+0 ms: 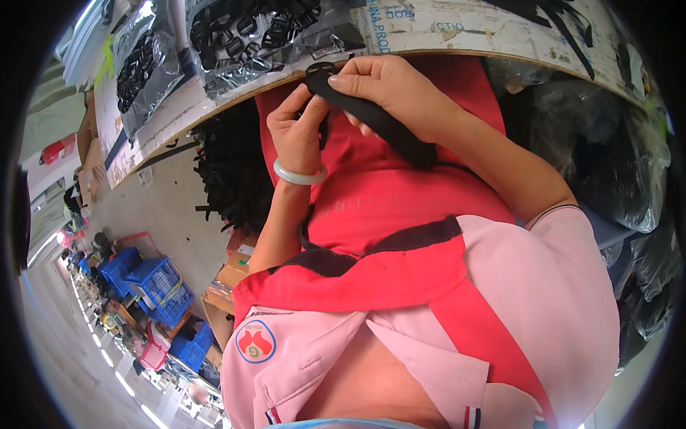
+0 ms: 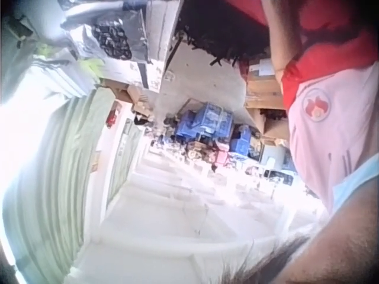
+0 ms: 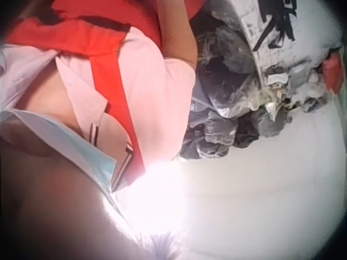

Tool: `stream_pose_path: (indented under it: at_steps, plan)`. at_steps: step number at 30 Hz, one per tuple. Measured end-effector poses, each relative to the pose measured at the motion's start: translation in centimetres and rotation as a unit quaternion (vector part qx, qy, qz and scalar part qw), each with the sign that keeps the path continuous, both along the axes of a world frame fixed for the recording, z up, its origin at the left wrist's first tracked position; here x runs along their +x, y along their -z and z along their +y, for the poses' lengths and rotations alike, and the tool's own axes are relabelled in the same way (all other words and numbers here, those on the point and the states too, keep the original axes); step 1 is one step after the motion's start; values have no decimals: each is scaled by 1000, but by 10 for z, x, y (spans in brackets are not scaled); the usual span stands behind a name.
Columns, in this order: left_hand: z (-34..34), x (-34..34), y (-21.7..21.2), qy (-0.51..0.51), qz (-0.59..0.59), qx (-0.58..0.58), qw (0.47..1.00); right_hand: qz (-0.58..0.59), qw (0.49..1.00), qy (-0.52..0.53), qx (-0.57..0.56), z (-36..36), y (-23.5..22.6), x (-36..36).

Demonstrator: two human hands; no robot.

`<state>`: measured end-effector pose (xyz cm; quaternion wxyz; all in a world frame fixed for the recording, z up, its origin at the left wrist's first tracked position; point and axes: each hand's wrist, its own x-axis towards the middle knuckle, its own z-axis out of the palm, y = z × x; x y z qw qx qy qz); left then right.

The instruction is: Manually thread and assemble plastic buckles onto black straps.

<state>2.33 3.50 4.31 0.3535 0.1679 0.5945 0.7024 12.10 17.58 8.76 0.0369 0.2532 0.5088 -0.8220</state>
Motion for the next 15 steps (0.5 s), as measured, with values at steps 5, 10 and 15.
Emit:
stream_pose_path:
  at_steps: [5,10,15]
  plan:
    - [2,1,12,-45,97,50,993,30,992,17,-125,0,13,-2]
    - [2,3,17,-69,111,49,990,36,988,11,-150,-3,11,-4]
    - [2,3,18,-76,85,49,992,42,983,24,-175,-7,15,-3]
